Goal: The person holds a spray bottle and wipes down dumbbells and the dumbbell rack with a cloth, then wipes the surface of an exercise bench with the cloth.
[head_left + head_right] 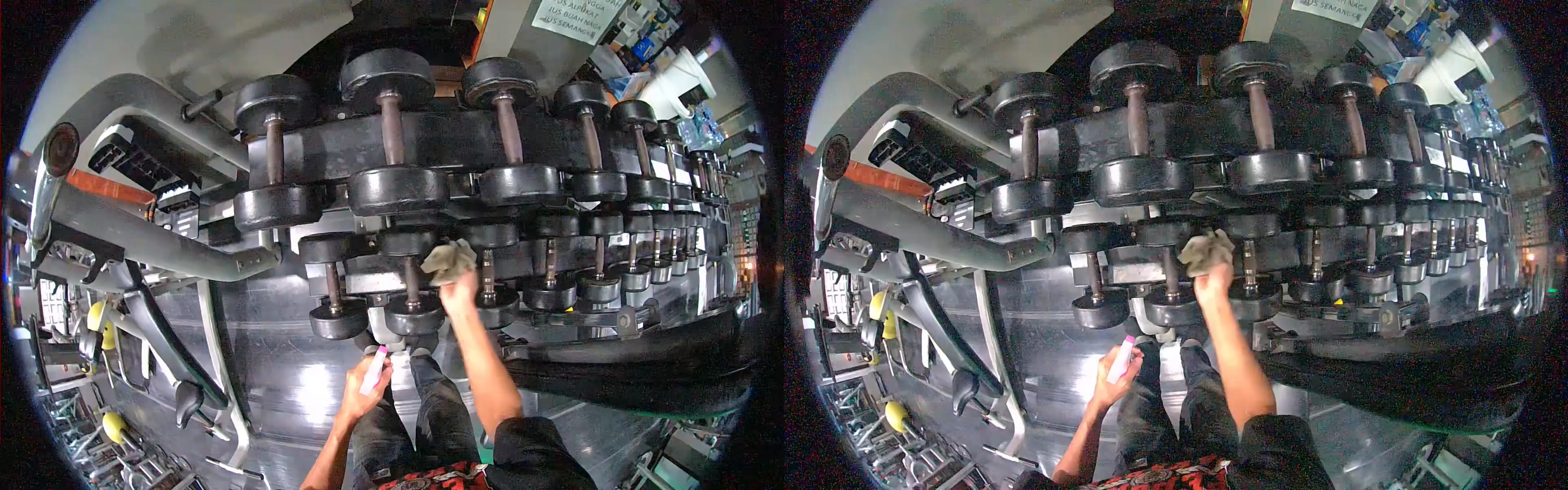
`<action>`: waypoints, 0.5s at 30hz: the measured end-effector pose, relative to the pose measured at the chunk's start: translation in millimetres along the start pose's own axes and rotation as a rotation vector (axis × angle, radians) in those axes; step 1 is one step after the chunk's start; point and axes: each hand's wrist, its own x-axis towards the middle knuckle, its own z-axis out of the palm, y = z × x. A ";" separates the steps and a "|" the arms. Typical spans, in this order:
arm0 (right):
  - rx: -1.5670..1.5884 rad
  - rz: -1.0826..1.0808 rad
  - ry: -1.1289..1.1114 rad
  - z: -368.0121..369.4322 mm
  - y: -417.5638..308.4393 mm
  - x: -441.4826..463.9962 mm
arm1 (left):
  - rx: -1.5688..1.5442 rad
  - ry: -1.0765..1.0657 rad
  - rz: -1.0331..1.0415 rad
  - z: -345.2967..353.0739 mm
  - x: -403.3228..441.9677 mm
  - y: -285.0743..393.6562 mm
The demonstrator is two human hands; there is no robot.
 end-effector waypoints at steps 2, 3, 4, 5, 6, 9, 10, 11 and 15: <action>-0.309 -0.138 0.267 22.8 42.6 -5.7 | 0.036 -0.013 -0.002 3.1 -1.5 10.1; -0.251 -0.242 0.346 -11.1 76.9 18.5 | 0.072 -0.028 -0.003 4.9 -1.3 14.0; -0.465 -0.382 0.377 -24.6 107.4 27.3 | 0.077 -0.026 0.000 6.8 -2.4 13.8; -0.677 -0.522 0.406 -26.8 131.2 30.3 | 0.044 -0.022 -0.033 7.6 -4.0 12.4; -0.825 -0.482 0.424 4.5 127.7 8.1 | 0.011 -0.019 -0.067 8.5 -4.6 10.9; -1.184 -0.488 0.375 44.7 131.3 -37.0 | -0.033 0.036 -0.043 16.9 -3.9 6.7; -1.142 -0.319 0.299 63.8 123.4 -52.7 | -0.017 0.009 -0.146 17.4 -2.3 -0.9; -0.863 -0.364 0.100 -6.1 165.6 -20.3 | 0.085 0.035 -0.036 21.7 0.5 -8.3; -0.949 0.124 -0.111 19.9 137.4 -33.0 | 0.048 0.116 0.024 39.4 9.3 -13.6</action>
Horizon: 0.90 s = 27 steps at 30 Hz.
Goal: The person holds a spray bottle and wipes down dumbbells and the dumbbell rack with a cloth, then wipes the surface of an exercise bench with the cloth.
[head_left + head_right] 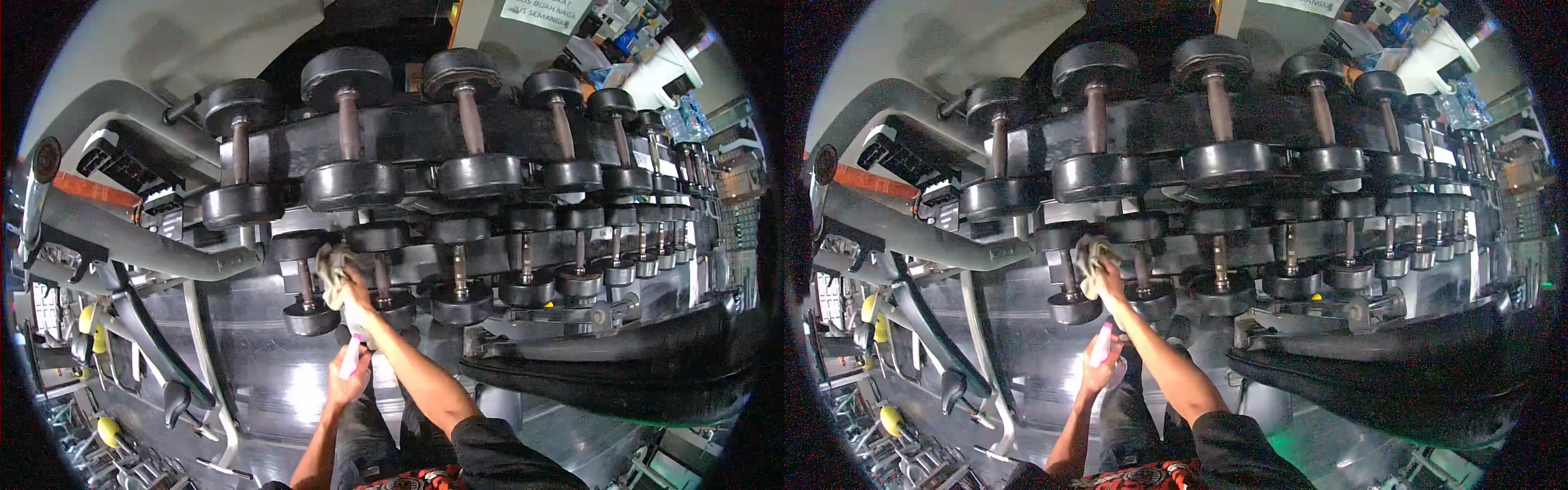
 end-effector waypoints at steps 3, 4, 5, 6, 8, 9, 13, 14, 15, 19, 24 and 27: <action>0.241 0.017 -0.173 -26.7 -23.7 -19.3 | -0.110 -0.032 -0.198 7.5 3.9 0.0; 0.362 0.061 -0.167 -37.2 -31.5 -26.6 | -0.109 -0.019 -0.207 10.9 5.4 -2.9; 0.382 0.118 -0.133 -55.8 -35.1 -33.6 | -0.040 -0.029 -0.175 14.0 6.9 -6.9; 0.401 0.173 -0.099 -77.2 -39.3 -40.3 | 0.029 -0.040 -0.143 16.8 9.7 -8.0; 0.708 0.128 -0.061 -107.7 -88.0 -81.7 | -0.011 -0.045 -0.181 23.0 16.2 -10.9; 0.636 0.052 0.014 -126.4 -97.7 -95.4 | 0.086 -0.037 -0.093 27.4 24.2 -23.8; 0.524 -0.080 0.247 -204.0 -108.6 -139.5 | 0.138 -0.059 -0.168 33.3 41.8 -28.4; 0.500 -0.136 0.225 -219.8 -108.6 -144.8 | 0.167 -0.050 -0.159 34.0 43.0 -29.6; 0.485 -0.126 0.249 -229.6 -116.4 -151.4 | 0.145 -0.039 -0.183 36.1 43.8 -40.0; 0.345 -0.166 0.370 -245.8 -122.1 -166.4 | 0.260 0.063 -0.176 37.9 47.0 -25.4; 0.267 -0.117 0.381 -240.9 -124.8 -163.9 | 0.226 0.061 -0.191 41.6 56.9 -20.6; 0.217 -0.073 0.365 -237.2 -123.4 -161.4 | 0.221 0.092 -0.082 42.8 63.6 -12.6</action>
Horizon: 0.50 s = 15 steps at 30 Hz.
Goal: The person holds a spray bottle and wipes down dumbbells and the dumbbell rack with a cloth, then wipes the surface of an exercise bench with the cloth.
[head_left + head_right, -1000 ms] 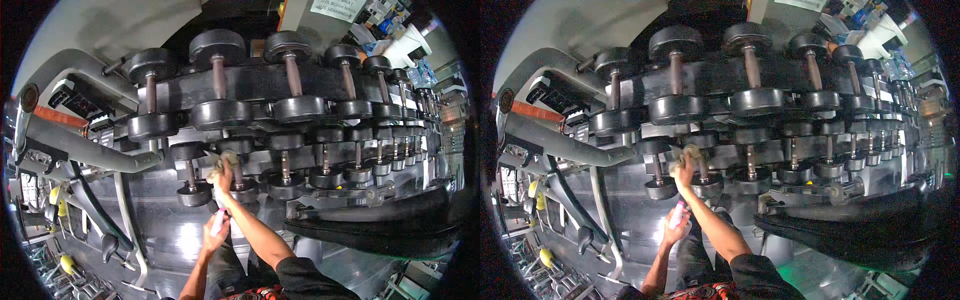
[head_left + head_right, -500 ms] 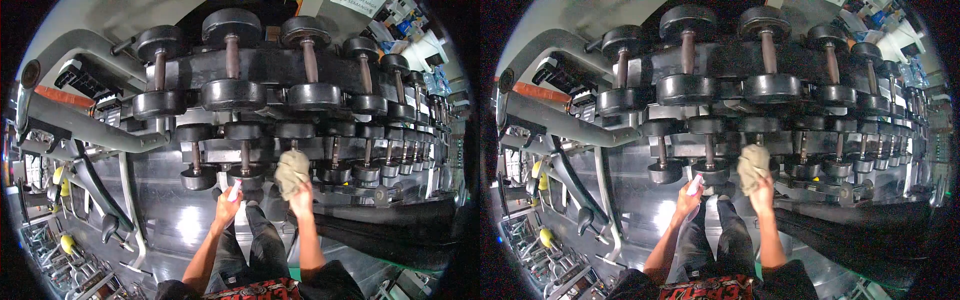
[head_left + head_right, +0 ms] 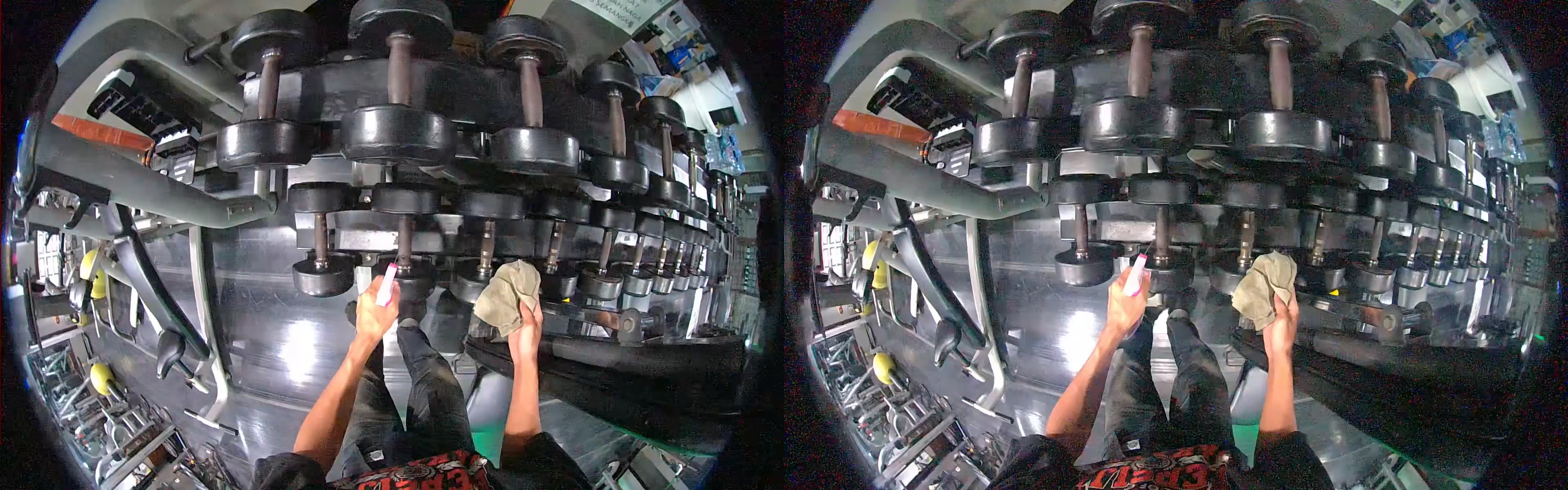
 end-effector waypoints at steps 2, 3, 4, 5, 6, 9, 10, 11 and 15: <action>-0.025 0.004 -0.019 5.0 5.9 4.8 | -0.007 -0.017 -0.040 -2.2 2.9 7.2; -0.047 0.005 -0.037 7.8 10.8 8.6 | -0.005 -0.015 -0.044 -3.1 2.7 10.7; -0.012 0.014 0.000 11.6 22.6 13.6 | -0.048 0.000 -0.006 -3.4 2.4 13.0; -0.137 -0.063 0.012 15.7 39.3 22.9 | -0.091 0.014 0.033 -3.1 1.9 12.3; -0.310 -0.143 0.021 21.3 57.6 32.1 | -0.084 0.027 0.065 -2.0 1.0 9.0; -0.935 -0.366 -0.163 82.7 78.6 53.4 | -0.066 0.004 0.043 -10.5 -7.8 15.6; -0.979 -0.504 -0.260 104.2 89.3 60.4 | -0.062 -0.003 0.033 -10.1 -11.9 9.5; -1.020 -0.643 -0.357 124.0 104.1 67.4 | -0.061 -0.005 0.032 -10.2 -17.0 5.4; -1.336 -0.546 -0.535 164.1 147.3 80.2 | -0.166 -0.054 -0.094 -10.3 -37.2 -7.6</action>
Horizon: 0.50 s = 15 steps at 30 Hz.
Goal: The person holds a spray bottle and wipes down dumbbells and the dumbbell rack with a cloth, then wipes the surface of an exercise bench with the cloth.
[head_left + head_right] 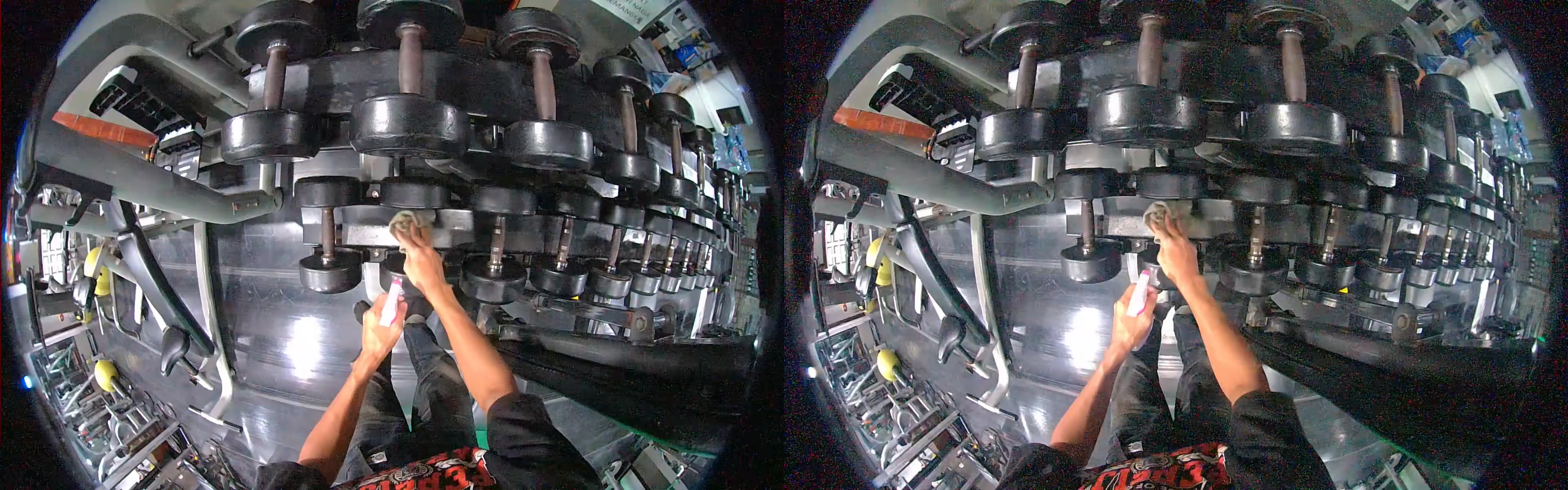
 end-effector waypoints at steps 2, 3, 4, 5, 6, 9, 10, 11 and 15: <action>-0.106 -0.145 0.082 -6.1 -2.3 -7.8 | -0.022 -0.029 -0.055 -1.2 -9.2 -6.6; -0.137 -0.162 -0.111 -14.4 0.7 -13.4 | -0.027 -0.009 -0.025 0.1 -13.0 -9.6; -0.166 -0.177 -0.305 -22.0 1.6 -18.5 | -0.030 0.011 0.005 0.7 -16.8 -12.9; -0.134 -0.191 -0.255 -21.3 5.6 -22.3 | 0.012 -0.059 0.006 -2.8 -19.1 -17.0; -0.136 -0.193 -0.255 -26.8 10.3 -20.5 | 0.011 -0.058 0.007 -3.8 -21.7 -20.5; -0.104 0.082 -0.525 -67.6 5.8 7.7 | -0.076 -0.158 -0.090 -10.5 -24.5 -26.0; -0.139 0.172 -0.509 -84.4 -4.8 13.1 | -0.074 -0.161 -0.090 -13.0 -23.5 -25.9; -0.106 0.179 -0.400 -89.7 -7.6 14.2 | -0.090 -0.119 -0.073 -14.7 -22.8 -24.3; 0.097 0.118 -0.215 -80.8 -40.7 19.3 | -0.070 -0.028 0.006 -23.1 -20.0 -17.5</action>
